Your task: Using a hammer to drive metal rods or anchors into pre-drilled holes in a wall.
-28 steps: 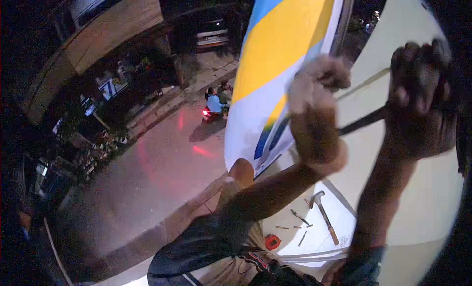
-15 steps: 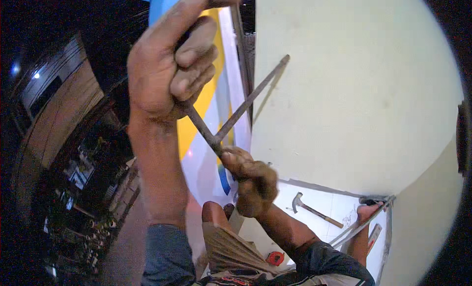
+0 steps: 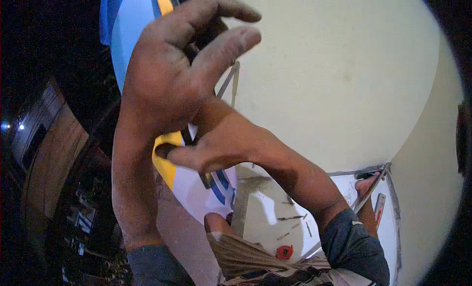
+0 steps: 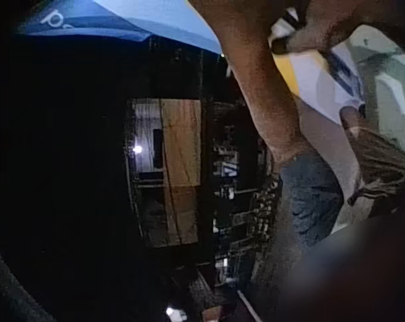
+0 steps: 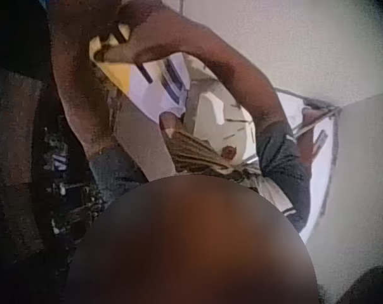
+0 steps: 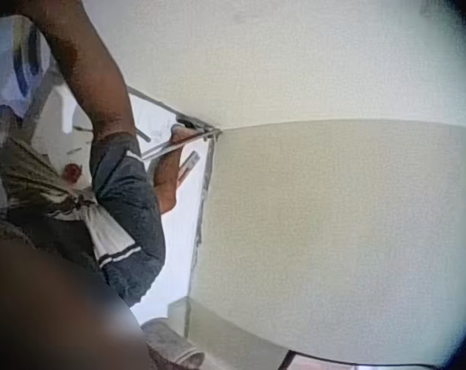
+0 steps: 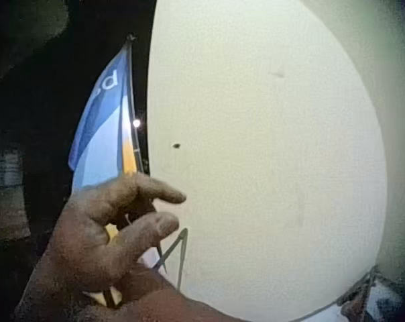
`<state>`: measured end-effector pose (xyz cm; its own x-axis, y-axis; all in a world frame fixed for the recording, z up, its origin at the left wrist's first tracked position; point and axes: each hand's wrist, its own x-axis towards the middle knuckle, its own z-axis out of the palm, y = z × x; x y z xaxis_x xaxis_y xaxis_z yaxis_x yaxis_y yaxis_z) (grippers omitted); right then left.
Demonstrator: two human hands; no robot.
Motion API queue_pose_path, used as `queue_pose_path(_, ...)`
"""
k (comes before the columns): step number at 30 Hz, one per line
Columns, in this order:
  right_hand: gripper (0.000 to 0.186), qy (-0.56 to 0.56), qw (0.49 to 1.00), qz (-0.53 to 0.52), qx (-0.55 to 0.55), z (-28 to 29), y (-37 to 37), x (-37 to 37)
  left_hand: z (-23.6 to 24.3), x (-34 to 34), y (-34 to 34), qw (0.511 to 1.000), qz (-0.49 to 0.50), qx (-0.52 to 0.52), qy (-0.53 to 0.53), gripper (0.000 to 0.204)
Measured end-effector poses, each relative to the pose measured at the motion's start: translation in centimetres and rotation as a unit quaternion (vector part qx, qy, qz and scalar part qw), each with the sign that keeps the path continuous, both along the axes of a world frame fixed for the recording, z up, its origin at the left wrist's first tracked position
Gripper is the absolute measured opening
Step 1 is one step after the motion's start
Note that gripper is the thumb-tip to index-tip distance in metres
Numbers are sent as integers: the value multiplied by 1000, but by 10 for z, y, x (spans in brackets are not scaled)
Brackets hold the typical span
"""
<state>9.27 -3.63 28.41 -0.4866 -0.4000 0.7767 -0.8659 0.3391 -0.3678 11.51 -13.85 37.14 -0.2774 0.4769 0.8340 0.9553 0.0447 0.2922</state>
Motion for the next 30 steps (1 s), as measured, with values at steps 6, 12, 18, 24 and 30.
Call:
queue_pose_path(6,42,10,992,105,62,-2,-8,-30,16,-10,4,977,193,-76,41,28)
queue_pose_path(12,40,185,980,18,-71,-21,-21,-36,-15,5,49,905,145,-377,135,28)
queue_pose_path(18,42,245,968,-27,-38,-10,-17,-30,-39,16,30,882,22,-369,292,33)
queue_pose_path(24,37,213,977,0,-27,14,-13,-28,-70,12,-25,939,147,136,279,51)
queue_pose_path(30,35,395,914,-4,95,7,-9,-49,-128,-17,-36,628,-216,607,-437,56)
